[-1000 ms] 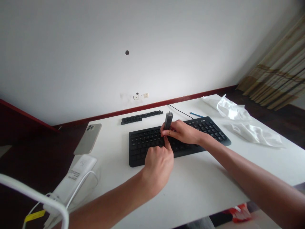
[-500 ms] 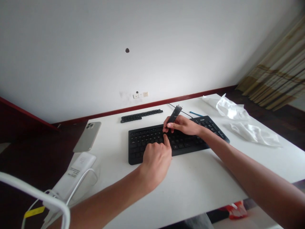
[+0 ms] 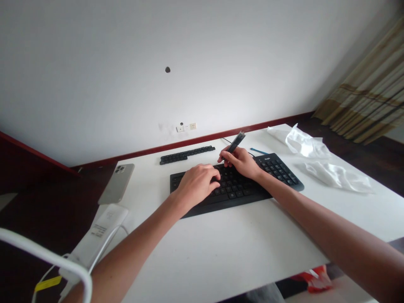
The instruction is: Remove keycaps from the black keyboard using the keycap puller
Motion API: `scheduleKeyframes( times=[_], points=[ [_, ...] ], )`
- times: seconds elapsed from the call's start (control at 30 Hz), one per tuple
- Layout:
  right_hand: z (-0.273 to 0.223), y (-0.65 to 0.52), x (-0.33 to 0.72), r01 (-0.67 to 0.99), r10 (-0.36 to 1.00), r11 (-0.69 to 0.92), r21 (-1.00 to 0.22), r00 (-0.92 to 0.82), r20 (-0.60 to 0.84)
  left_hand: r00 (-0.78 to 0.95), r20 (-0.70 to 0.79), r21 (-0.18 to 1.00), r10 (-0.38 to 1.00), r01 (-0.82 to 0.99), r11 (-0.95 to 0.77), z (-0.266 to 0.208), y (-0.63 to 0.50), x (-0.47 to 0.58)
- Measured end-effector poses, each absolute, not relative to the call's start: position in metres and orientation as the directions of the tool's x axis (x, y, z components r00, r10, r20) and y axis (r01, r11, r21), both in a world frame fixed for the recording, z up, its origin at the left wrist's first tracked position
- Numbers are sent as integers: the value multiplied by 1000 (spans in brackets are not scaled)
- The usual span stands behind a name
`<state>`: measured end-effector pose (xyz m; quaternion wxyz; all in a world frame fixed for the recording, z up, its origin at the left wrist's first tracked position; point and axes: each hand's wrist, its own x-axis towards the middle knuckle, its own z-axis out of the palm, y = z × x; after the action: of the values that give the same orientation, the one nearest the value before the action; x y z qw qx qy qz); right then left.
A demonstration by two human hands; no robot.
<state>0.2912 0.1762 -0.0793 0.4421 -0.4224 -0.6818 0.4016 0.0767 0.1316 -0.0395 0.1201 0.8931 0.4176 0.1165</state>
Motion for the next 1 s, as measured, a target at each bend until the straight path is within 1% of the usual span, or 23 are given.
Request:
scheduleKeyframes(
  times=[0.17,0.33,0.4,0.47,0.53,0.63,0.9,1.0],
  points=[
    [-80,177,291,228,933,318,-920,-245,262,641,116,321,759,699,-639,-48,131,80],
    [-80,176,292,259,930,331,-908,-255,266,617,120,316,778,719,-619,-41,140,72],
    [-80,176,293,276,931,329,-903,-252,263,588,142,297,796,742,-601,-40,152,62],
    [-80,176,293,288,934,323,-901,-250,255,537,181,252,824,785,-566,-43,167,48],
    [-80,176,292,284,936,313,-906,-252,245,456,232,193,859,844,-501,-50,183,34],
    [-79,176,292,269,936,309,-912,-258,241,410,279,158,868,872,-462,-62,199,19],
    [-76,174,290,300,941,298,-906,-249,227,474,316,81,822,850,-521,-75,200,21],
    [-76,174,290,315,943,295,-902,-249,221,492,315,72,812,840,-537,-76,201,21]
  ],
)
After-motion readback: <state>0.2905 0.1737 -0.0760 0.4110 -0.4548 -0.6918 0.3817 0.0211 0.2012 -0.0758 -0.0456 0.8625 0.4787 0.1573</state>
